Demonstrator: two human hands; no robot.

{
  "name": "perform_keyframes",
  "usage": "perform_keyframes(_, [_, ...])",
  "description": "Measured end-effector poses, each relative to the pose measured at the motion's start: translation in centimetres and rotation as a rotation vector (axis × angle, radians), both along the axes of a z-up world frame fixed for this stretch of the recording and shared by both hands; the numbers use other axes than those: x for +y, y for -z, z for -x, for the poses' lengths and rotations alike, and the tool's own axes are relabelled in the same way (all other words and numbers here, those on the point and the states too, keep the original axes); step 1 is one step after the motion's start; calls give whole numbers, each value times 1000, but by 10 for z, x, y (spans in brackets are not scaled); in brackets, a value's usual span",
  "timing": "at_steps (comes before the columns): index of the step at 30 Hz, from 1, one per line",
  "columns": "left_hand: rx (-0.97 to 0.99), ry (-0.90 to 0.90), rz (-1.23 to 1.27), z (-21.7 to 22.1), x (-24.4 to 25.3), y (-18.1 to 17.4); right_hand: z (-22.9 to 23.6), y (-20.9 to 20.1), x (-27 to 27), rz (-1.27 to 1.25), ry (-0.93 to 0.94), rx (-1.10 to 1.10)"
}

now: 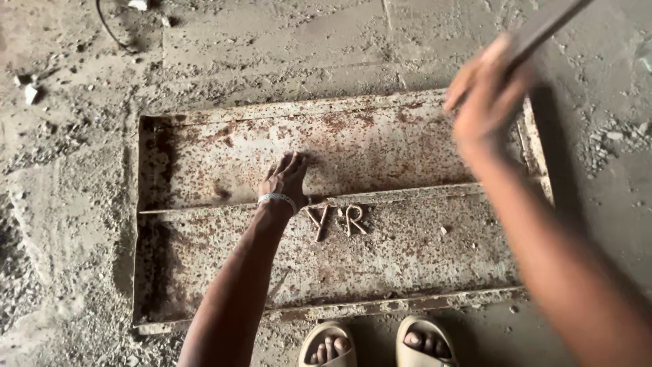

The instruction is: The person repeatedly strikes a rectangular metal tray with a hammer while holding it steady with the other hand. The letters 'Y' and 'R' are visible on the tray's surface. The person adjusts the tray's position and continues hammering along its edges and center.

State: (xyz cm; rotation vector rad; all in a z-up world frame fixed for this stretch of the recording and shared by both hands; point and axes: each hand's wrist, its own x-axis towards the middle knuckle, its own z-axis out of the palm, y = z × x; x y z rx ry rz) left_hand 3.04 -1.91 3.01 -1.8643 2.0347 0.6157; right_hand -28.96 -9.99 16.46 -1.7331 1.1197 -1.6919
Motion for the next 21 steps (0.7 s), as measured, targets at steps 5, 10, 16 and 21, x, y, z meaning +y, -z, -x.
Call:
perform_keyframes(5, [-35,-12,-17,7,5,-12,-8,88,61,-946,67,696])
perform_keyframes(10, [-26,-11,-69,4,6,-19,6,67,66,-855,10,355])
perform_keyframes(16, [2,-38,-33,3,4,-12,6,-24,30,-150,-202,26])
perform_keyframes(21, [-48,1,-62,6,-3,1,-8,-7,22,-9,-96,66])
